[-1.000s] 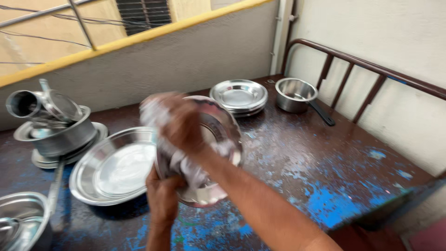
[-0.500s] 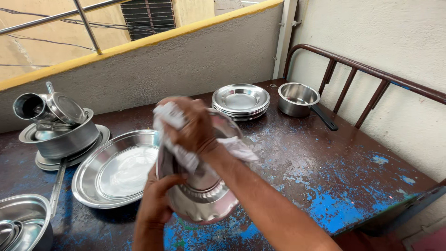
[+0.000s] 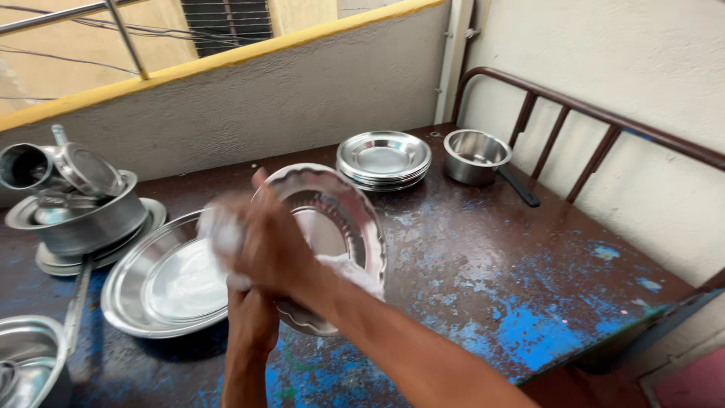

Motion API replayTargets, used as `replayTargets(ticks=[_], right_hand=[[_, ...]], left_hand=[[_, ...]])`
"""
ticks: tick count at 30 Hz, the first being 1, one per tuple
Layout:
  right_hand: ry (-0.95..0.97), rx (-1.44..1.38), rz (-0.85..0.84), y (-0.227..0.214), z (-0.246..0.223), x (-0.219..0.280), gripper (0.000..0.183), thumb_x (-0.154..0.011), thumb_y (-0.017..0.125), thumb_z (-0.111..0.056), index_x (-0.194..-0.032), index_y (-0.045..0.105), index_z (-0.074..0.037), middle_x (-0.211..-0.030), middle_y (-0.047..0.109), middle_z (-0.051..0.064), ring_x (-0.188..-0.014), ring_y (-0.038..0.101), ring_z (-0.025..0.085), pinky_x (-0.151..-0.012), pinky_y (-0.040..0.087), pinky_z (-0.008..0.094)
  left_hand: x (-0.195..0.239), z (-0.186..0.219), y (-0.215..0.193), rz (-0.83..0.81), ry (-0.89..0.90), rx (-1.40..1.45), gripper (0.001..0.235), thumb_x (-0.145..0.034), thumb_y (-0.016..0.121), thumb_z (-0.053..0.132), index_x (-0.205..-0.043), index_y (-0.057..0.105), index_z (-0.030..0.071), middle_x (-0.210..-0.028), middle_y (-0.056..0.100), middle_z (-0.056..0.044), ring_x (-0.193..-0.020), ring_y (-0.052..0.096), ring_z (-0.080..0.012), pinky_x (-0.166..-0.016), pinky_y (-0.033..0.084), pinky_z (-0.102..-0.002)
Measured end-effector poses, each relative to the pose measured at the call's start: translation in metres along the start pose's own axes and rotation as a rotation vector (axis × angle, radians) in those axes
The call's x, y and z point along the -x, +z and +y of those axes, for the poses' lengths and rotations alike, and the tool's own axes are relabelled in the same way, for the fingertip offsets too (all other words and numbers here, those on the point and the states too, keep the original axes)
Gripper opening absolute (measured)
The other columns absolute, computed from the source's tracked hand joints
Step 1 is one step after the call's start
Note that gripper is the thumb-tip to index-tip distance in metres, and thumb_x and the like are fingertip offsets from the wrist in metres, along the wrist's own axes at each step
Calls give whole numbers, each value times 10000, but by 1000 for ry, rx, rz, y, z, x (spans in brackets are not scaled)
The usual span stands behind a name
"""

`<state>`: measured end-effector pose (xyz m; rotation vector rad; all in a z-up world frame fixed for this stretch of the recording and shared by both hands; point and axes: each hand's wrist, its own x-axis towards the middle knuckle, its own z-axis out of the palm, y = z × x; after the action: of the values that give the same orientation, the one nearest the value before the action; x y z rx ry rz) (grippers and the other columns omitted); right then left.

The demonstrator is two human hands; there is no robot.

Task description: The person wipes multiple stainless steel plates and bowls with a white cloth on a blue-painted table. They handle each item one at a time, wiping both sides and stacking the cleaned pieces. The person also wipes a small saucepan and a larger pot lid.

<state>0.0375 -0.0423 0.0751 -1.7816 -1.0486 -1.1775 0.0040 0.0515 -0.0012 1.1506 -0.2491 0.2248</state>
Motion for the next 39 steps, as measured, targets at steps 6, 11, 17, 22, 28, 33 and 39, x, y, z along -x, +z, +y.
replayTargets(ticks=[6, 11, 17, 22, 28, 33, 39], right_hand=[[132, 137, 82, -22, 54, -47, 224, -809, 796, -178, -963, 707, -42, -908, 772, 134, -732, 735, 203, -1300, 246, 627], [169, 55, 110, -36, 35, -33, 266, -808, 783, -191, -1003, 692, -35, -895, 766, 134, -743, 736, 218, -1232, 304, 596], [281, 12, 136, -34, 47, -42, 318, -807, 768, -208, -1051, 675, -27, -880, 759, 133, -756, 739, 235, -1150, 374, 558], [331, 10, 159, -46, 41, -42, 362, -806, 755, -221, -1092, 660, -20, -867, 753, 133, -767, 741, 250, -1081, 432, 526], [171, -144, 67, -13, 9, -13, 416, -805, 739, -238, -1140, 643, -11, -851, 746, 133, -781, 743, 267, -999, 501, 489], [689, -14, 321, -49, 81, -54, 469, -813, 747, -265, -1144, 660, 56, -754, 761, 125, -652, 758, 189, -666, 645, 347], [303, -141, 118, -38, -9, -19, 357, -781, 736, -215, -1051, 699, 15, -857, 729, 155, -833, 703, 318, -875, 527, 413]], left_hand=[[7, -5, 9, -2, 107, -67, 596, -688, 515, -115, -1274, 611, -53, -1025, 713, -118, -872, 680, -198, -777, 560, -336], [10, 14, 22, 60, 139, -17, 608, -728, 497, -60, -1326, 578, 16, -1066, 692, -52, -918, 670, -130, -766, 546, -290], [15, 13, 21, 50, 118, -97, 598, -700, 503, -102, -1287, 618, -69, -1011, 679, -109, -854, 637, -197, -748, 532, -321], [18, 17, 30, 32, 156, -141, 678, -638, 488, -79, -1298, 608, 12, -1045, 697, -57, -923, 663, -151, -791, 533, -282], [14, 7, 10, 65, 107, -227, 436, -775, 551, -97, -1199, 635, -154, -946, 677, -155, -807, 632, -216, -708, 531, -346], [25, 14, 37, 48, 207, -143, 656, -670, 489, -80, -1314, 605, -19, -1032, 745, -78, -872, 711, -157, -754, 591, -304], [21, -12, 37, 48, 160, -156, 567, -732, 534, -87, -1286, 650, -115, -1033, 710, -171, -881, 652, -208, -764, 542, -324]])
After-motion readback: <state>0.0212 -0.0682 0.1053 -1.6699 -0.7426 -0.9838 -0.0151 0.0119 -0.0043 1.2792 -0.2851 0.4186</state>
